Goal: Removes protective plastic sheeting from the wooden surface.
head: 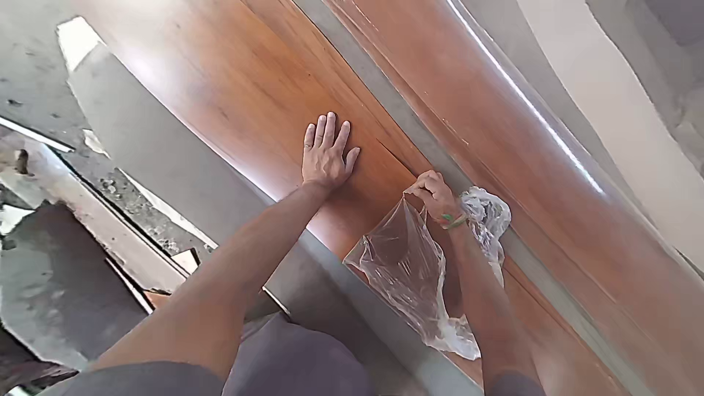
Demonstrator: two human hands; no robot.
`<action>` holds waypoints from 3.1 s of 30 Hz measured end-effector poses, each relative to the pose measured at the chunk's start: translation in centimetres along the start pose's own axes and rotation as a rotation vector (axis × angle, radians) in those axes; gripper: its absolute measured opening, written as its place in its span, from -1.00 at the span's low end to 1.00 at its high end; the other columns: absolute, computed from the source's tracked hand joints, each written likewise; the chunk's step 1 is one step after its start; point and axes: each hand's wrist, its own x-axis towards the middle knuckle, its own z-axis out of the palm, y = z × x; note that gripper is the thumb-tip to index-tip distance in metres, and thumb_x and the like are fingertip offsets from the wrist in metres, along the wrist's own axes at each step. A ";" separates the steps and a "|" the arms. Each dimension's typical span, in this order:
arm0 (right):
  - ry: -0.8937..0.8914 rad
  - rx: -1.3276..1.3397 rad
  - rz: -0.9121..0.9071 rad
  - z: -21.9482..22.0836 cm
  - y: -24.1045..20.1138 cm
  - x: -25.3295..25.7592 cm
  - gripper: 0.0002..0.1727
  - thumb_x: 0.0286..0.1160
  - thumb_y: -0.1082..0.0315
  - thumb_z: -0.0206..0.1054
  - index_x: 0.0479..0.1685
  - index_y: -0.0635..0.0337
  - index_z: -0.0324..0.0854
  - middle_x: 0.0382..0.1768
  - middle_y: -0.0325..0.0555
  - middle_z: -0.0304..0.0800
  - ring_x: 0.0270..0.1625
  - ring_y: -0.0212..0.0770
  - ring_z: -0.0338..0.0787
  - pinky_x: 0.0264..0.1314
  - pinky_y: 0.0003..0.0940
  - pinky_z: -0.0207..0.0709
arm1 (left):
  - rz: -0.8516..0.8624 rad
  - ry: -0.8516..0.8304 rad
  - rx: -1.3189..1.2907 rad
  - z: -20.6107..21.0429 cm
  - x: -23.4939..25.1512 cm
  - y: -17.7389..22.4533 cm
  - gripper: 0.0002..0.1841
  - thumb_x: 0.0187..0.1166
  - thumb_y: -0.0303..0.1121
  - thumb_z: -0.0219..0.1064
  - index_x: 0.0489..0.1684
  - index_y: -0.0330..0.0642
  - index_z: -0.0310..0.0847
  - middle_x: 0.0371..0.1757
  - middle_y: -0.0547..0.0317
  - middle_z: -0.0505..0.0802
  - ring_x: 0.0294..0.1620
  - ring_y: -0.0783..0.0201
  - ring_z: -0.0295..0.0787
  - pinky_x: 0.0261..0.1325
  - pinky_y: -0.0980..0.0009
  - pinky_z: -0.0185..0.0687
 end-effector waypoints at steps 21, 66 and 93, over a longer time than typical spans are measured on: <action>0.450 -0.526 0.876 10.2 -8.6 -2.8 0.03 0.40 -0.50 0.23 0.75 0.06 0.36 0.55 0.22 0.53 0.50 0.31 0.57 0.24 0.27 0.57 | -0.001 0.015 0.015 0.2 0.1 0.0 -0.20 0.70 0.37 -0.32 0.90 0.20 0.08 0.96 0.07 0.00 0.96 0.03 -0.23 0.91 -0.13 -0.38; 0.949 -0.405 0.503 11.4 -9.8 -14.1 -0.50 0.77 0.20 0.12 0.31 0.57 0.50 0.18 0.40 0.64 0.20 0.09 0.72 0.29 -0.12 0.65 | 0.038 -0.015 -0.026 -0.9 0.6 0.1 -0.23 0.73 0.32 -0.27 0.91 0.20 0.06 0.95 0.02 0.04 0.96 0.00 -0.19 0.92 -0.10 -0.41; 0.131 -0.629 0.141 18.0 -10.7 -14.4 -0.77 0.45 0.47 0.38 0.00 0.23 0.88 -0.21 0.21 0.86 -0.10 0.17 0.90 -0.04 0.01 0.81 | 0.149 0.015 -0.278 -1.1 0.1 -1.2 -0.29 0.76 0.19 -0.17 0.77 0.00 0.34 0.90 -0.05 0.17 0.94 -0.07 -0.12 0.91 -0.16 -0.46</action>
